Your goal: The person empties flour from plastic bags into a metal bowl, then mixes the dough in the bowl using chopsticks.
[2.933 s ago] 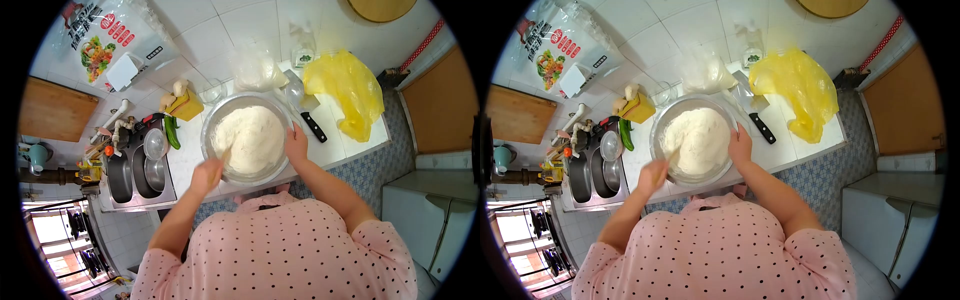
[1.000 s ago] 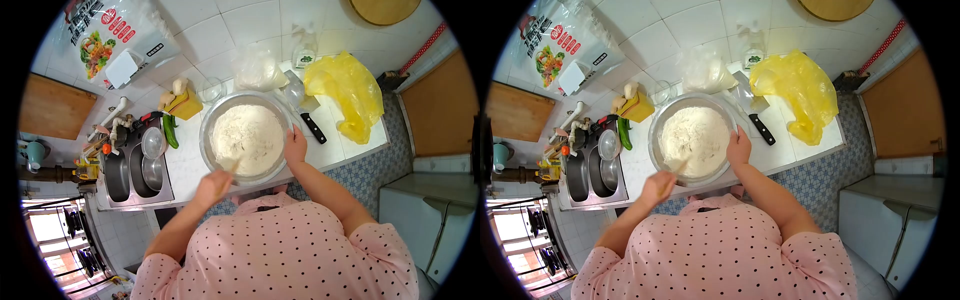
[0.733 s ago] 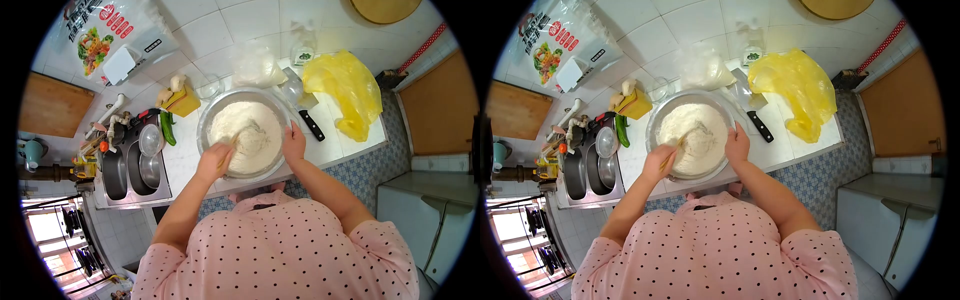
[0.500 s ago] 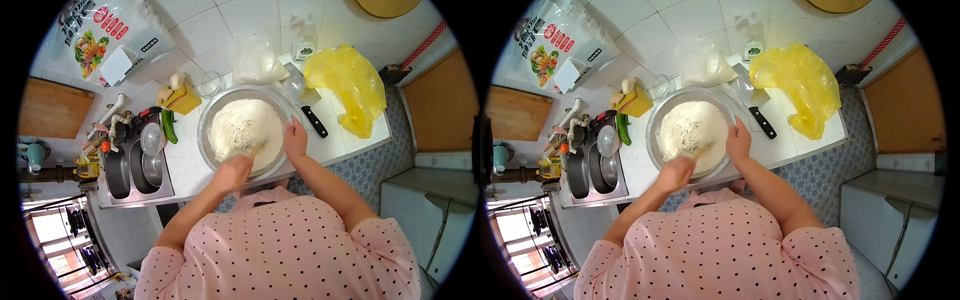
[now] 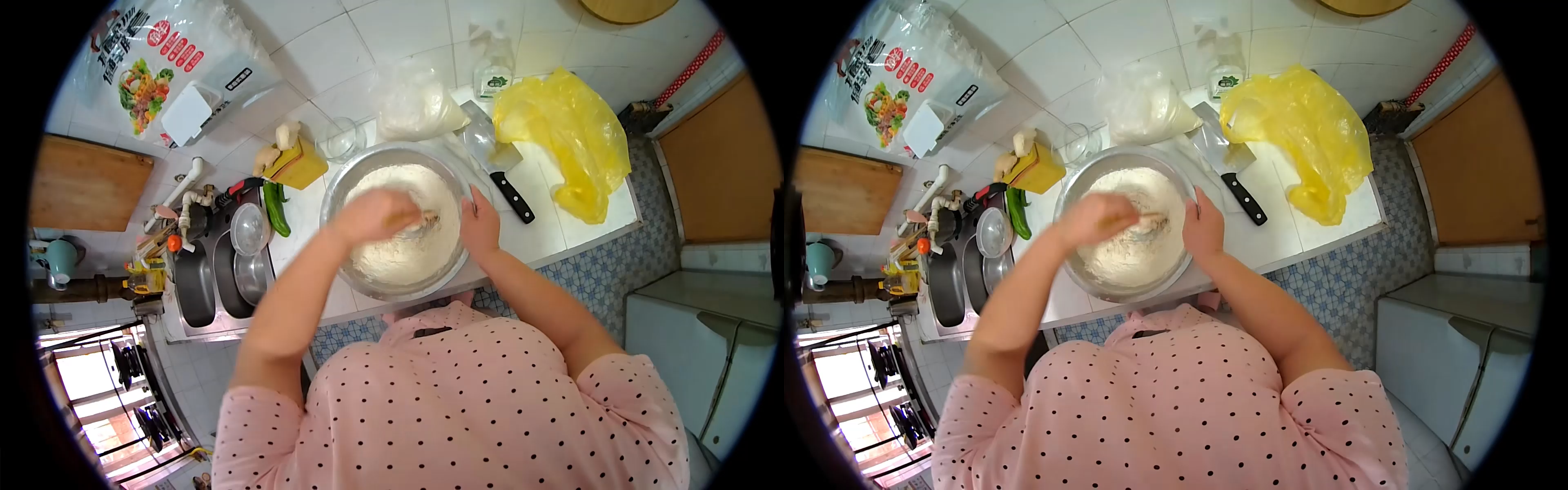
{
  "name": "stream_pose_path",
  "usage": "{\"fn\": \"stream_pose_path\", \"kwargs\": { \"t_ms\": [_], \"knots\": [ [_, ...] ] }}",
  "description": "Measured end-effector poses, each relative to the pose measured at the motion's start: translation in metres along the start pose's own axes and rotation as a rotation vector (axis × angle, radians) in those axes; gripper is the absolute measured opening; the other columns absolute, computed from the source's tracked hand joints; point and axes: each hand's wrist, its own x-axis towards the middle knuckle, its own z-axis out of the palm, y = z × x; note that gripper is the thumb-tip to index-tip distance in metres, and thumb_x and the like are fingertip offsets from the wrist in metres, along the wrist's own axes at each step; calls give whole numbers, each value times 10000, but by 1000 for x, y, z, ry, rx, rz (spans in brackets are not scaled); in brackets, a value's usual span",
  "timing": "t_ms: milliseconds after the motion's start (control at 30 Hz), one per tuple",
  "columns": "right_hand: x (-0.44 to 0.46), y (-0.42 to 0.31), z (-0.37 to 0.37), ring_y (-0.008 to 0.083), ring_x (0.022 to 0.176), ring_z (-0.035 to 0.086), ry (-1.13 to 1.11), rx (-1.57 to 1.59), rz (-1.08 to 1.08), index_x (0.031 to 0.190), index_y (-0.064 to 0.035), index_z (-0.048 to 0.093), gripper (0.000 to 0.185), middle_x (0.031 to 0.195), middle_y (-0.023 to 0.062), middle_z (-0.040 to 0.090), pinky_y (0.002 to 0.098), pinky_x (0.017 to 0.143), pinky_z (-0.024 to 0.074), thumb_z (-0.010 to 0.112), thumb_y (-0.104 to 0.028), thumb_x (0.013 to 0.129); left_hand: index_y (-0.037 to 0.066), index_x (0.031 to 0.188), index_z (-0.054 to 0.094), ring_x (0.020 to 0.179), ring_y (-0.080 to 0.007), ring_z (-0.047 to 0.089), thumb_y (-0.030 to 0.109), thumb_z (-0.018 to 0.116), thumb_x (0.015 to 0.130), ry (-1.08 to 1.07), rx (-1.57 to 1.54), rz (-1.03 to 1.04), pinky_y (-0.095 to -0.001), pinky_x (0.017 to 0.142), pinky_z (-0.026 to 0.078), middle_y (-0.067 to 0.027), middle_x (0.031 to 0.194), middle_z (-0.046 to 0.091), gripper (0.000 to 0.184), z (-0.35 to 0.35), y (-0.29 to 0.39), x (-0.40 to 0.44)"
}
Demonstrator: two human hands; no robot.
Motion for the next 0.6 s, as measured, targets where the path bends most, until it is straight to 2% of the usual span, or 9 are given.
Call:
{"fn": "stream_pose_path", "kwargs": {
  "t_ms": [33, 67, 167, 233, 300, 367, 433, 500, 600],
  "knots": [
    [0, 2, 1, 352, 791, 646, -5, -3, -8, 1236, 41, 557, 386, 891, 250, 658, 383, 727, 495, 529, -190, 928, 67, 925, 712, 799, -285, 651, 165, 654, 858, -43, -120, -14, -363, 720, 525, -121, 916, 683, 132, -17, -10, 13],
    [2, 6, 2, 353, 788, 645, -7, -2, -19, 1235, 39, 559, 385, 884, 249, 658, 385, 724, 494, 530, -190, 928, 59, 965, 711, 797, -248, 653, 177, 659, 870, -78, -93, -83, -330, 727, 519, -119, 922, 688, 160, -37, -9, 25],
    [6, 4, 0, 347, 777, 643, -32, -19, -7, 1228, 27, 571, 374, 879, 245, 659, 383, 723, 494, 539, -190, 925, 43, 961, 713, 792, -188, 641, 176, 662, 874, 90, -227, -234, -308, 725, 508, -105, 898, 692, 166, -44, -49, 14],
    [3, 4, -1, 340, 773, 643, -18, -11, 10, 1219, 18, 582, 365, 885, 241, 662, 379, 725, 495, 547, -192, 922, 41, 960, 714, 760, -147, 623, 169, 655, 881, 181, -162, -239, -287, 702, 497, -82, 838, 689, 162, -40, -67, -22],
    [4, 3, 3, 334, 772, 646, 30, 26, 7, 1207, 10, 594, 356, 895, 237, 666, 376, 727, 497, 557, -194, 918, 24, 933, 707, 724, -137, 619, 151, 651, 877, 301, -140, -380, -272, 678, 491, -68, 794, 683, 150, -31, -69, -72],
    [3, 2, 5, 326, 771, 649, 45, 62, 39, 1200, 11, 599, 357, 899, 233, 669, 373, 728, 497, 565, -199, 914, 4, 912, 695, 695, -119, 610, 138, 633, 890, 318, -169, -562, -259, 655, 486, -64, 757, 670, 149, -15, -65, -123],
    [2, 1, 5, 320, 772, 652, 55, 65, 68, 1197, 13, 601, 359, 903, 230, 670, 371, 729, 498, 570, -201, 911, -11, 882, 688, 703, -117, 611, 121, 623, 897, 401, -279, -645, -260, 647, 489, -64, 750, 664, 148, 11, -33, -156],
    [2, 0, 5, 315, 774, 652, 55, 35, 94, 1199, 16, 599, 364, 907, 231, 670, 370, 729, 498, 571, -202, 909, -19, 842, 671, 702, -133, 620, 91, 630, 878, 524, -437, -564, -293, 625, 497, -93, 777, 677, 123, 46, -3, -168],
    [4, 16, 14, 317, 782, 653, 113, 62, -14, 1202, 20, 594, 370, 920, 239, 666, 372, 731, 498, 569, -207, 911, -18, 881, 669, 682, -218, 630, 45, 618, 867, 470, -372, -412, -320, 632, 503, -130, 791, 663, 83, 76, 37, -145]
  ]
}}
